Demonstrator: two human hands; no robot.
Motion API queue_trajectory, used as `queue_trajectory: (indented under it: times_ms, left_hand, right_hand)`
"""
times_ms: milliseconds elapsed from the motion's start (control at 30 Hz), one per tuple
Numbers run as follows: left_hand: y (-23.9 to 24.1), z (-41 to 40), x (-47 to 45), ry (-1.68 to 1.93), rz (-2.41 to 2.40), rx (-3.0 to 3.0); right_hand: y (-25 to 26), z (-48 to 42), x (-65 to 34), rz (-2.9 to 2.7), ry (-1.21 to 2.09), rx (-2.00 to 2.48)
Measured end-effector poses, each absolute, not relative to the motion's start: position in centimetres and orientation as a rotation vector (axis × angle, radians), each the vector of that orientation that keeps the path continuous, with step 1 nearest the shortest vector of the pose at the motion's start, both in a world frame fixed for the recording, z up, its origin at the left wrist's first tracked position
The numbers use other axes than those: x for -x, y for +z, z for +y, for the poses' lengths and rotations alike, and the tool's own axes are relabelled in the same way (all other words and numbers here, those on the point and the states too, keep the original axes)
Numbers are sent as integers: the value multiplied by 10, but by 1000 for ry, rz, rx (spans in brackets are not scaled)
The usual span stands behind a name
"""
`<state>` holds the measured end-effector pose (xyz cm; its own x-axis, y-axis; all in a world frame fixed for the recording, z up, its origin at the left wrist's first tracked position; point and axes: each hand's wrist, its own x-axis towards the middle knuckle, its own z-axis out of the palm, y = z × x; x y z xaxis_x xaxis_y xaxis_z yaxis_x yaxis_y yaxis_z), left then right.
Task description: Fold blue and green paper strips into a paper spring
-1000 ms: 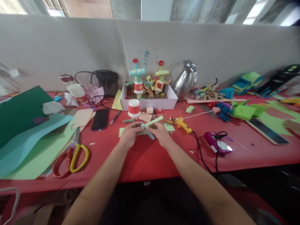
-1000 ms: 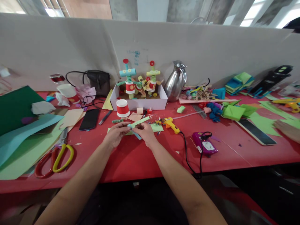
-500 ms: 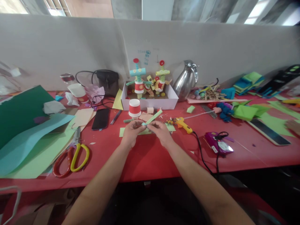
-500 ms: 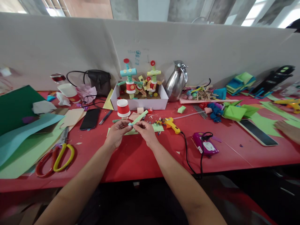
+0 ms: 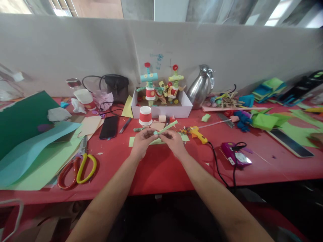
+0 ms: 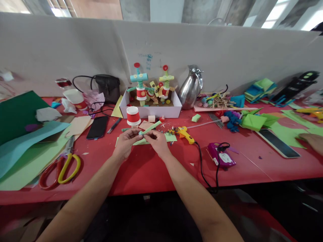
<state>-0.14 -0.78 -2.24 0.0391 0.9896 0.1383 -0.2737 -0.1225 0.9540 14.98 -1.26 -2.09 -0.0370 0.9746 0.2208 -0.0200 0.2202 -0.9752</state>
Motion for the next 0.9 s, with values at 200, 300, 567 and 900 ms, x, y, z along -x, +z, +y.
queue_trajectory:
  times_ms: [200, 300, 567, 900]
  left_hand:
    - [-25, -6, 3, 1396, 832, -1074]
    - [-23, -3, 5, 1393, 784, -955]
    - [-17, -4, 4, 1287, 652, -739]
    - [-17, -9, 2, 1307, 727, -853]
  right_hand:
    - [-20, -16, -149, -1389, 1025, 952]
    - [-21, -16, -149, -1398, 1067, 844]
    - [-25, -18, -142, -1461, 924, 872]
    - [-27, -16, -142, -1429, 842, 980]
